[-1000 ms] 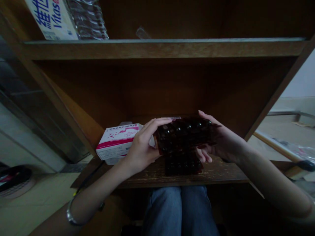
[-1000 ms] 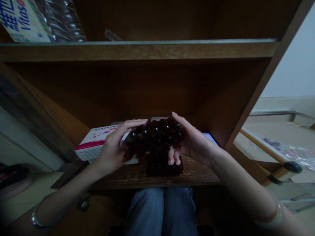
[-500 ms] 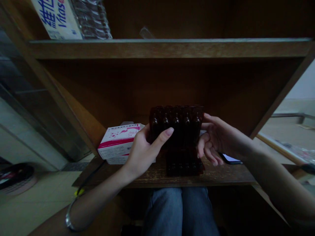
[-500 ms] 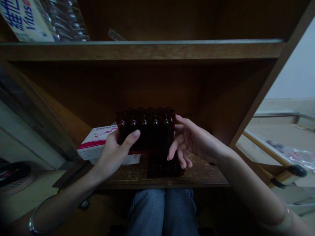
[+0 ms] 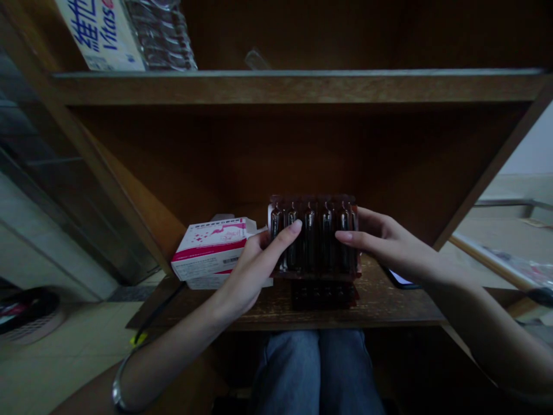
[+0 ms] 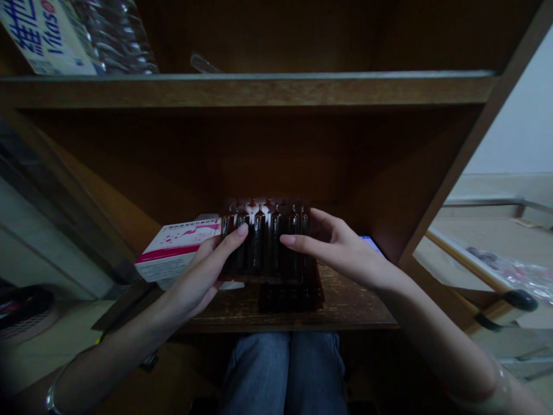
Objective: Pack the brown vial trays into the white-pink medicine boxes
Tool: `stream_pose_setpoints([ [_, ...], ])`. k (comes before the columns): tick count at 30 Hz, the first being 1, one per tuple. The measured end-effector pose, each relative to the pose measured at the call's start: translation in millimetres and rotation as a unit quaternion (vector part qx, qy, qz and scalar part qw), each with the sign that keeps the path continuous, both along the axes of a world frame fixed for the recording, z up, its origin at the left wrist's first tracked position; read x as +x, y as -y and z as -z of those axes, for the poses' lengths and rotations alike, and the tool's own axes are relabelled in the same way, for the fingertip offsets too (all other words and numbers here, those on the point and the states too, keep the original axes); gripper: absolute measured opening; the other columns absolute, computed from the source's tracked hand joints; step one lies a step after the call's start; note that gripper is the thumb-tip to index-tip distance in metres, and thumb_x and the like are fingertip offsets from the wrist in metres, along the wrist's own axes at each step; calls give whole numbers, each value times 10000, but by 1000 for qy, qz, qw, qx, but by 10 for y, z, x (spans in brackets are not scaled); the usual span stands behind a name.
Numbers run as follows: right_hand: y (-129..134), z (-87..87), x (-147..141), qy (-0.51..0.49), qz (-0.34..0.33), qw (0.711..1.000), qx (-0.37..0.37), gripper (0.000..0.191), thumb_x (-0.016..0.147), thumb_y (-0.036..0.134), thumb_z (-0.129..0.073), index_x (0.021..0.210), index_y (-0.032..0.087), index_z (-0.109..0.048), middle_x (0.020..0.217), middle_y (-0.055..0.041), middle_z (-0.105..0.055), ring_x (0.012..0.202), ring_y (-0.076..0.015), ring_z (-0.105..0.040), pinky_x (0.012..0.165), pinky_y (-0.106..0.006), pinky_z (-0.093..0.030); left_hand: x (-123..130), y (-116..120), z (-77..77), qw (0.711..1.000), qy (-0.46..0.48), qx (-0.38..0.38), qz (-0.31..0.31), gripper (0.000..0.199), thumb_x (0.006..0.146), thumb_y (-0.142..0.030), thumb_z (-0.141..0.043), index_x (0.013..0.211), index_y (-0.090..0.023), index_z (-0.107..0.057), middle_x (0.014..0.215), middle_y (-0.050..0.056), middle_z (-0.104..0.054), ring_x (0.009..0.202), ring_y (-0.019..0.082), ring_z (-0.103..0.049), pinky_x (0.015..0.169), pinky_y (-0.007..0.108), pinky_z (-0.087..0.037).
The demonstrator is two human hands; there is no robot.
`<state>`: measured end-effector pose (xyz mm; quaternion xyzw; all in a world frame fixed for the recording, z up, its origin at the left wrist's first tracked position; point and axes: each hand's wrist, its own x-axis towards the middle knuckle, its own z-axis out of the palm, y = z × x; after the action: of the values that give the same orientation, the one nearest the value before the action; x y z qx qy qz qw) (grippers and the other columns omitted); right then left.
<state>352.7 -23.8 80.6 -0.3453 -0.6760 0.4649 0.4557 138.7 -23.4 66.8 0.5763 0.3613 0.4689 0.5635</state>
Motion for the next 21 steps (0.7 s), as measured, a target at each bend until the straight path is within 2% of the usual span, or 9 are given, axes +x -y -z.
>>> stream_pose_setpoints([
  [3,-35,22,18,-37,5,998,-47,424,779,348,-780,1174,237,-672,1145,-38,-702,927,-164,-666,759,-248,-550,-9,-2,-6,999,-21,28,-3,539,870,-577,-615,1222,-170,-618,1243,116,-690,1143,260,-654,968,385,-545],
  [6,-70,28,46,-87,30,991,-97,424,765,359,-788,1147,235,-653,1087,-23,-692,739,-115,-628,561,-190,-499,-48,9,-39,993,-56,100,11,907,737,-618,-737,1456,-186,-390,1454,158,-529,1331,301,-524,1109,418,-438],
  [9,-98,15,51,-132,28,981,-139,423,756,340,-790,1136,227,-643,1028,-22,-687,707,-116,-613,578,-204,-518,-93,32,-88,978,-116,161,71,1309,605,-499,-878,1576,-271,-30,1574,170,-361,1394,330,-454,1091,456,-447],
  [11,-105,6,40,-151,28,974,-168,470,752,326,-794,1179,228,-623,981,-21,-689,690,-120,-610,598,-214,-537,-124,34,-111,960,-168,209,74,1360,641,-424,-875,1560,-332,123,1572,164,-363,1376,336,-477,1052,495,-467],
  [12,-104,4,31,-158,32,970,-182,510,747,322,-799,1212,233,-609,970,-19,-691,673,-119,-607,590,-214,-539,-139,30,-117,950,-192,239,63,1344,665,-407,-864,1555,-347,141,1571,160,-366,1383,340,-467,1058,511,-456],
  [14,-95,2,11,-166,38,963,-209,570,746,320,-801,1269,256,-583,980,-10,-702,647,-111,-609,545,-201,-531,-167,15,-123,925,-232,299,30,1262,686,-413,-852,1575,-339,41,1604,156,-308,1460,358,-341,1127,537,-372],
  [17,-73,2,-19,-172,20,957,-231,462,773,357,-781,1200,265,-630,909,21,-717,594,-95,-615,488,-180,-522,-190,-2,-132,892,-273,360,-27,988,680,-453,-848,1509,-280,-339,1667,143,-113,1525,382,-128,1195,561,-236],
  [19,-59,-3,-34,-170,-17,957,-233,339,810,416,-740,1094,244,-669,777,33,-709,522,-93,-611,463,-184,-529,-187,0,-143,877,-274,390,-55,779,679,-454,-848,1360,-253,-526,1654,146,-176,1506,379,-219,1186,557,-265],
  [21,-44,-10,-41,-151,-60,958,-234,330,839,485,-693,1041,225,-676,658,31,-693,446,-103,-606,427,-191,-524,-169,16,-158,874,-248,412,-62,663,654,-434,-869,1230,-238,-606,1527,151,-442,1393,339,-437,1143,511,-357],
])
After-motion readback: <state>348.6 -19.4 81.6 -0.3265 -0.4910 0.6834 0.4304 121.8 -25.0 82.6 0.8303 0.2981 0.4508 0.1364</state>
